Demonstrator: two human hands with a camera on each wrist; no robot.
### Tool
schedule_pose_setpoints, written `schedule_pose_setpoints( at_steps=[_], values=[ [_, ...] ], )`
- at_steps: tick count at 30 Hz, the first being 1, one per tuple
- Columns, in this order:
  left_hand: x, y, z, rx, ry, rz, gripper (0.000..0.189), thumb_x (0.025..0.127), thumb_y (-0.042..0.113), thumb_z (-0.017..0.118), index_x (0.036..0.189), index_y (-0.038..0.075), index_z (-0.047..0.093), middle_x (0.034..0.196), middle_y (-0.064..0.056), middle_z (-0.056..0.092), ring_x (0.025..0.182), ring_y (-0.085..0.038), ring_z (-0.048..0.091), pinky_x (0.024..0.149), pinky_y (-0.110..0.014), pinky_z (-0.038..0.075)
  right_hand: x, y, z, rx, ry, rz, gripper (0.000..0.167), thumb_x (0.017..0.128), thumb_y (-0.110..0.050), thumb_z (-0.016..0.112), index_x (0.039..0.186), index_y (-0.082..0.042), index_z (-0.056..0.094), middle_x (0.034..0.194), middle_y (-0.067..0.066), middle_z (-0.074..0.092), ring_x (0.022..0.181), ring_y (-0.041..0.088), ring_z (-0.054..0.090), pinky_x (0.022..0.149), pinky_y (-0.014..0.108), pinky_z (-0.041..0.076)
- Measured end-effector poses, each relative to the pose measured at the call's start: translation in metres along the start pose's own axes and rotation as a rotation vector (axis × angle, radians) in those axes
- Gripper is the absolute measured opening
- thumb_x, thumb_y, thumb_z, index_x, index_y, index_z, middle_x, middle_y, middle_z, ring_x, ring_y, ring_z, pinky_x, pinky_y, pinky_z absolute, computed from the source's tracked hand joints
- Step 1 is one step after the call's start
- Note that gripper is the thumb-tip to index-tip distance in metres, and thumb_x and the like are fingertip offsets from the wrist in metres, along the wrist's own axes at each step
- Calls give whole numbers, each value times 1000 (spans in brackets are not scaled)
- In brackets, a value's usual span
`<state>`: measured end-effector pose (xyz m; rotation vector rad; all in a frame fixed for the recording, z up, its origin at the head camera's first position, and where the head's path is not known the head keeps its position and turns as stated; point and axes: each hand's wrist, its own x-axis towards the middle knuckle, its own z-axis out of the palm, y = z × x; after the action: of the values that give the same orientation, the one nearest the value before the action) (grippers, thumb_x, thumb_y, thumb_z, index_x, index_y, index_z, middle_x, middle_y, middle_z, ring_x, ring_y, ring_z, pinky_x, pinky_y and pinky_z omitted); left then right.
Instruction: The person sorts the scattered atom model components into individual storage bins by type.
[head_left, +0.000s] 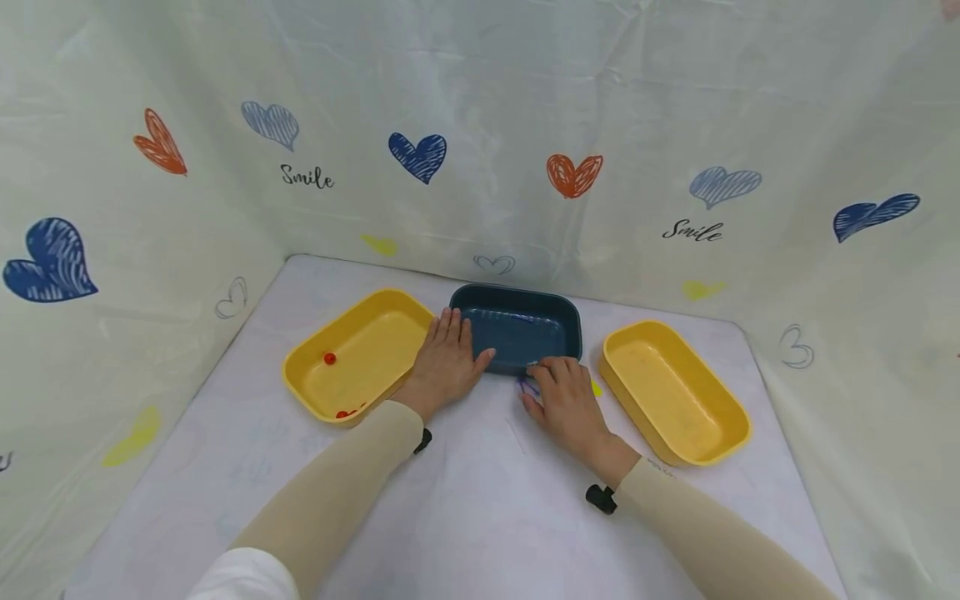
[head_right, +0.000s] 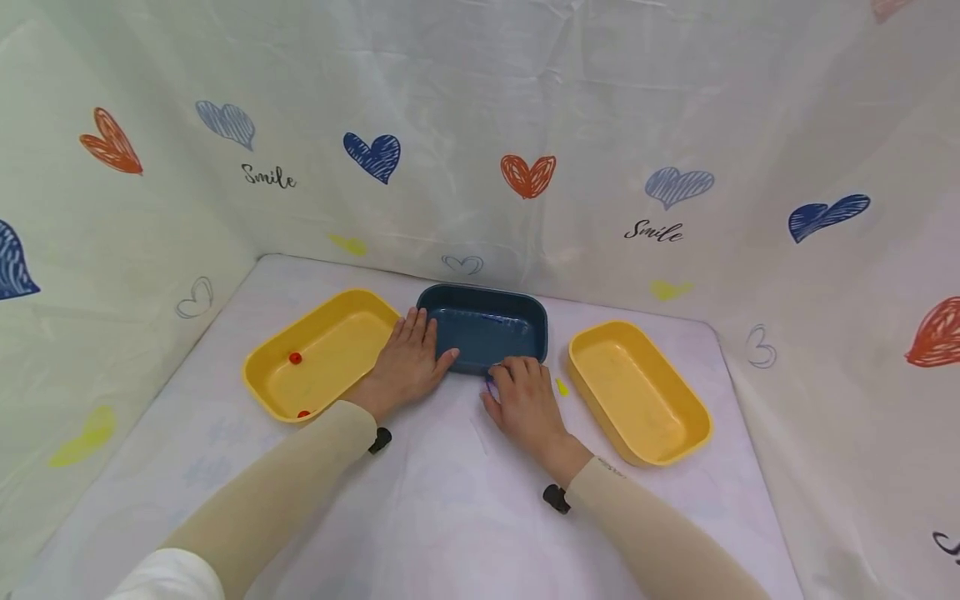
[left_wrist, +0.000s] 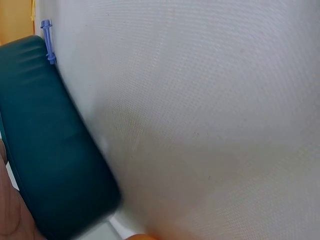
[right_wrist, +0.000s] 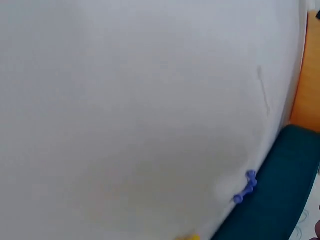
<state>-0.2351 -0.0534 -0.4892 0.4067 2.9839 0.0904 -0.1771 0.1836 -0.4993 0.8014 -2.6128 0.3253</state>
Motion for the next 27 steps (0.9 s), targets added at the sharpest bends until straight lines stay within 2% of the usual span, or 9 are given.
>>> schedule_pose_setpoints(
  at_steps=[5, 16, 21, 27],
  values=[
    [0, 0, -1, 0, 4, -4, 87, 110, 65, 20, 166, -2, 20, 176, -23, 7, 165, -37, 2, 134, -49, 2, -16, -8, -1, 27, -100, 49, 48, 93, -38, 82, 124, -6, 66, 124, 13, 59, 116, 33, 53, 99, 49, 49],
    [-1, 0, 0, -14, 20, -4, 86, 111, 64, 21, 166, -2, 22, 176, -24, 8, 165, -38, 3, 134, -49, 3, -44, -19, 8, 81, -291, 75, 60, 89, -50, 83, 129, -9, 65, 133, 12, 58, 128, 34, 50, 110, 55, 46],
    [-1, 0, 0, -16, 14, -2, 86, 111, 64, 20, 166, -2, 21, 176, -23, 8, 165, -38, 2, 134, -49, 3, -49, -21, 9, 52, -317, 44, 57, 90, -49, 83, 127, -9, 66, 130, 11, 59, 126, 33, 50, 109, 54, 47],
    [-2, 1, -2, -13, 6, -10, 86, 111, 64, 21, 166, -2, 21, 176, -23, 8, 165, -37, 2, 134, -49, 4, -50, -17, 7, 1, -295, -10, 53, 91, -46, 82, 126, -10, 67, 129, 10, 62, 126, 32, 52, 109, 52, 48]
  ],
)
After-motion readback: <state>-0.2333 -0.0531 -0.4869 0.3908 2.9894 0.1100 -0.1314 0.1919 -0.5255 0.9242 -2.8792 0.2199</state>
